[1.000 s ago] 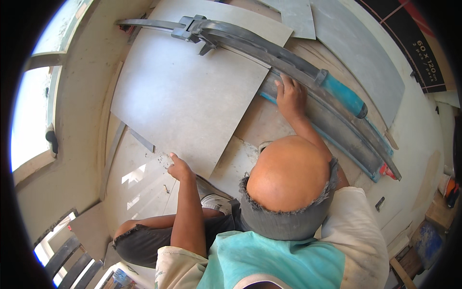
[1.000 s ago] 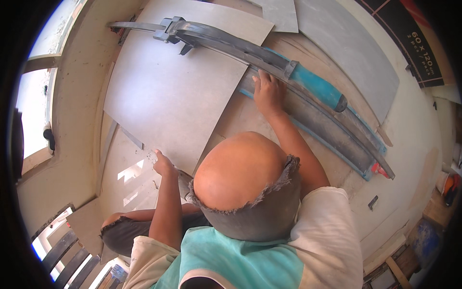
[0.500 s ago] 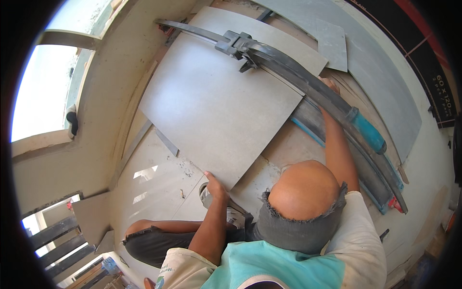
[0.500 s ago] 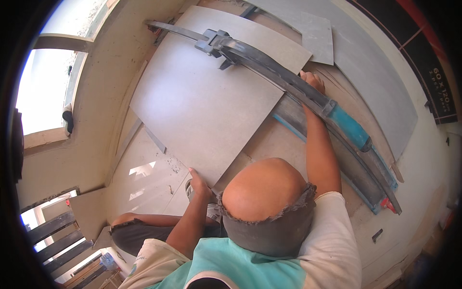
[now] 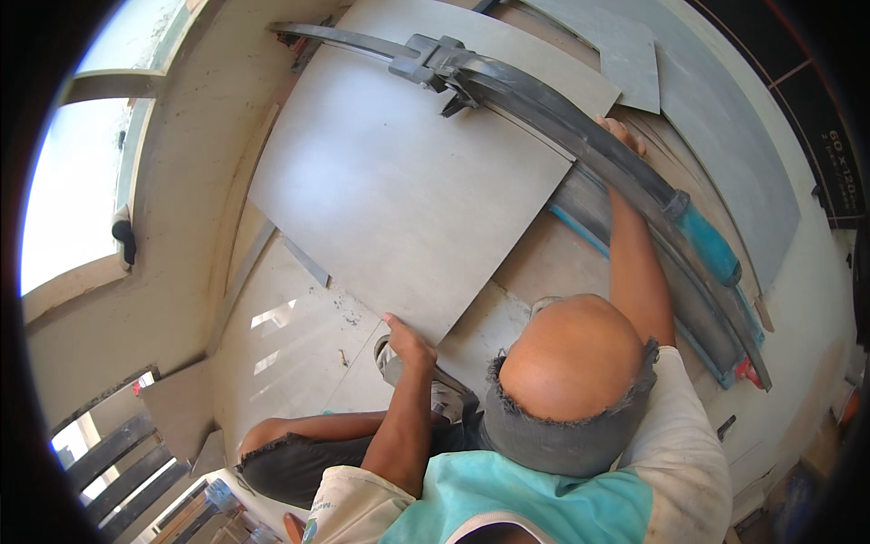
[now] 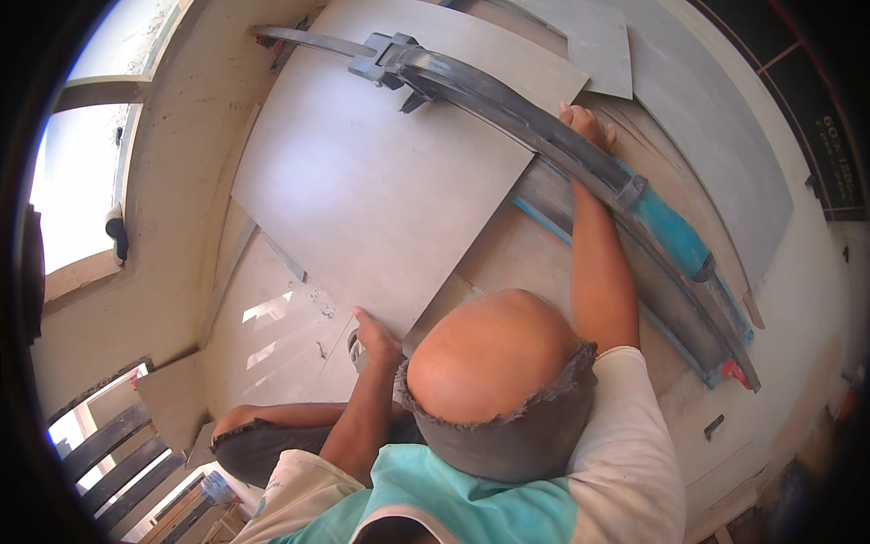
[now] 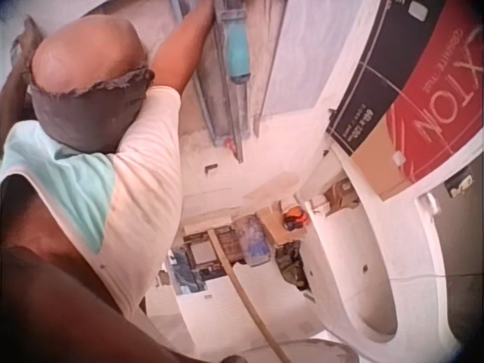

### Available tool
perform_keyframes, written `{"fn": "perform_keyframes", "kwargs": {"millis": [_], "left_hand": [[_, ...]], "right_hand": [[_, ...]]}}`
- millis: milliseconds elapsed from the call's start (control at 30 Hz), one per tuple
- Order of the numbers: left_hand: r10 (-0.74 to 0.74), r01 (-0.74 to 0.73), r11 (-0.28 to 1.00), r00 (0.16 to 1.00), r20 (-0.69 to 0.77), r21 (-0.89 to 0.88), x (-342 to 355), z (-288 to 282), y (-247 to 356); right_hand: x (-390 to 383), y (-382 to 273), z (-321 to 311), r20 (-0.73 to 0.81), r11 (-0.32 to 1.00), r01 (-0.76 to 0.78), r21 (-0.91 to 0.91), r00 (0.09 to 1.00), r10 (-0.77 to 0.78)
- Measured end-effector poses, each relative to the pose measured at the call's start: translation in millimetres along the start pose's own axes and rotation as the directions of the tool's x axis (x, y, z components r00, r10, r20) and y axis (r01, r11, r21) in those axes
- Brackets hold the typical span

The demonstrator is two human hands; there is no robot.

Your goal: The person positions a large tile onto a manual tile cutter, aligns it with the cutting guide, and uses the cutting lever to score and break the tile.

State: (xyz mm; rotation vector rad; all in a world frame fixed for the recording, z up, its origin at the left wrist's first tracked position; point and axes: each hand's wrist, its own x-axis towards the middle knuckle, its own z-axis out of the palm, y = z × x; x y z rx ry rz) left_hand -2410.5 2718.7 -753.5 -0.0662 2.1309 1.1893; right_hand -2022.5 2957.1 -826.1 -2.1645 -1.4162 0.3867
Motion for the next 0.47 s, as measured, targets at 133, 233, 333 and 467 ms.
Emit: {"fn": "perform_keyframes", "kwargs": {"millis": [133,233,333,467], "left_hand": [[-0.027,0.034,0.998,0.987,0.156,-0.045,-11.2,1.6,5.6],[-0.010,-0.001,0.999,0.970,0.243,0.043,-14.2,-2.1,9.9],[-0.037,0.035,0.999,0.974,0.223,0.009,-1.6,-8.6,7.7],[-0.035,0.033,0.995,0.999,0.018,0.090,-26.3,16.3,22.3]], "right_hand": [[-7.0,1.0,4.6,-0.095,0.996,0.075,0.046,0.993,-0.071],[-11.7,3.9,2.8,-0.173,0.991,0.117,0.071,0.979,-0.103],[-8.8,-7.2,0.3,-0.129,0.987,0.069,0.145,0.990,-0.050],[-14.4,0.9,-1.6,-0.171,0.984,0.111,0.139,0.981,-0.086]]}}
